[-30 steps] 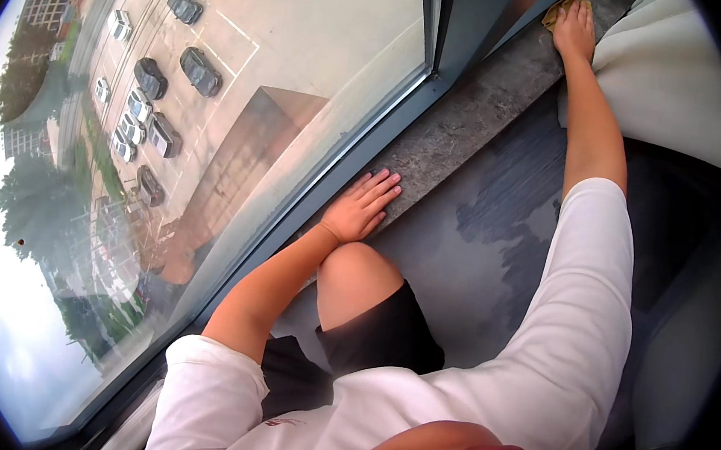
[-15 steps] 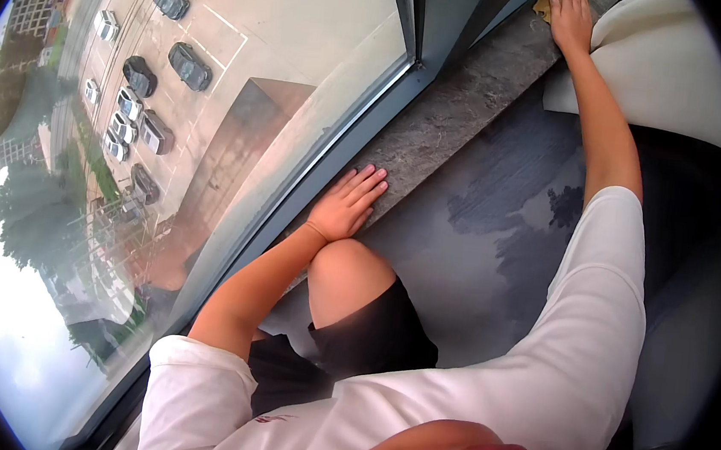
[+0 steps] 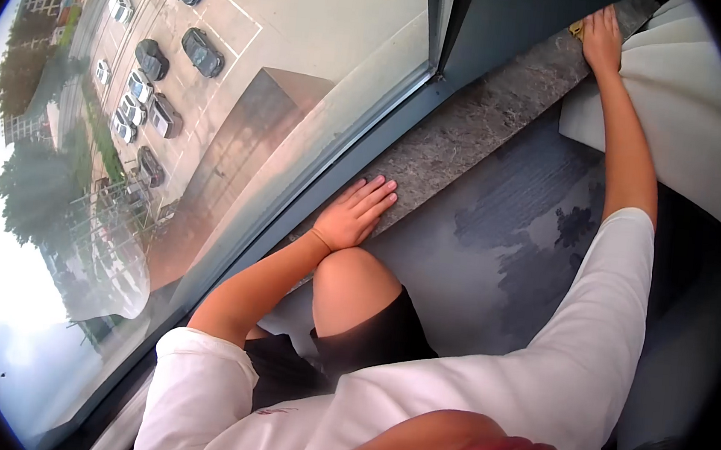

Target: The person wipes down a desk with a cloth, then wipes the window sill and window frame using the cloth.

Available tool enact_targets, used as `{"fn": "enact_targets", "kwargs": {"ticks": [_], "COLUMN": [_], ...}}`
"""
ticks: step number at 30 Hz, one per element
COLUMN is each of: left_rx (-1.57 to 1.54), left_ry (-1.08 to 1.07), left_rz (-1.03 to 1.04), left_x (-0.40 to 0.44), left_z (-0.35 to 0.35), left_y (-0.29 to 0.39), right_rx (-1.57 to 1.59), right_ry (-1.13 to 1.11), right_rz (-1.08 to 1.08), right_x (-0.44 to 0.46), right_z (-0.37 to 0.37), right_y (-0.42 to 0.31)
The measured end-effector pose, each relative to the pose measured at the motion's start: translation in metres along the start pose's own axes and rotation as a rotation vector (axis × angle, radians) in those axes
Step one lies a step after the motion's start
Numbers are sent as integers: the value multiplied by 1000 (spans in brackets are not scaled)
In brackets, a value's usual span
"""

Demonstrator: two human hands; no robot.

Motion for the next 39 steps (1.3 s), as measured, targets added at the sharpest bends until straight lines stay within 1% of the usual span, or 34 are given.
{"fn": "enact_targets", "kwargs": {"ticks": [2,4,6,8,9,11,12,13,16,17,18,19,20,21,22,23,24,25,26,27,28,30,33,36,37,39], "left_rx": [25,39,83,50,35,52,64,65,54,51,41,50,49,43,36,47,48,49,50,53,46,58,58,62,56,56], "left_ry": [-27,-43,-35,-30,-43,-16,-8,-1,0,-11,-16,6,3,10,17,28,39,53,65,67,67,75,104,125,137,149], "left_rz": [7,9,15,8,6,9,11,17,33,27,18,23,21,21,17,23,22,31,36,39,42,45,79,77,81,96], "left_x": [4,1,1,-1,-2,3,2,1,0,0,1,1,1,1,2,3,2,0,-1,-2,-2,-3,-3,-6,-6,-7], "left_z": [-3,-1,2,1,-1,-4,-2,3,4,2,2,3,2,2,2,1,2,3,5,6,5,7,3,3,4,7], "left_y": [1,1,0,5,6,-3,-3,0,-1,-1,1,1,1,1,1,2,2,1,0,0,0,0,2,4,3,0], "right_rx": [-37,-74,-117,-839,-880,-714,-505,-304,-159,-745,-796,-855,-792,34,187,200,233,270,176,-76,113,106,135,120,164,127], "right_ry": [76,98,82,-216,-213,-114,-61,-18,209,-211,-194,-174,-147,-356,-363,-418,-318,-325,-280,-30,1,-72,-89,-106,-95,-106], "right_rz": [-24,-5,66,3,-55,-43,28,97,11,-12,-45,-83,-123,77,76,104,-26,-24,-36,-157,-190,-139,-106,-79,-92,-75], "right_x": [22,39,57,78,70,87,89,85,75,73,66,51,38,27,14,4,-15,-27,-43,-69,-77,-105,-136,-139,-138,-137], "right_z": [9,28,41,40,38,55,79,80,75,52,32,18,23,-22,-41,-74,-88,-98,-95,-70,-69,-86,-107,-107,-106,-103], "right_y": [22,50,68,69,64,76,100,105,99,79,53,43,49,1,-20,-53,-69,-87,-96,-84,-96,-126,-170,-174,-173,-170]}}
Point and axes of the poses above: each hand's wrist, its own x-axis towards the middle knuckle, its own z-axis out of the palm, y = z × x, the point moved 3 cm from there along x, towards the middle knuckle, and after that the axes turned 7 degrees about z, right-handed, at the moved point
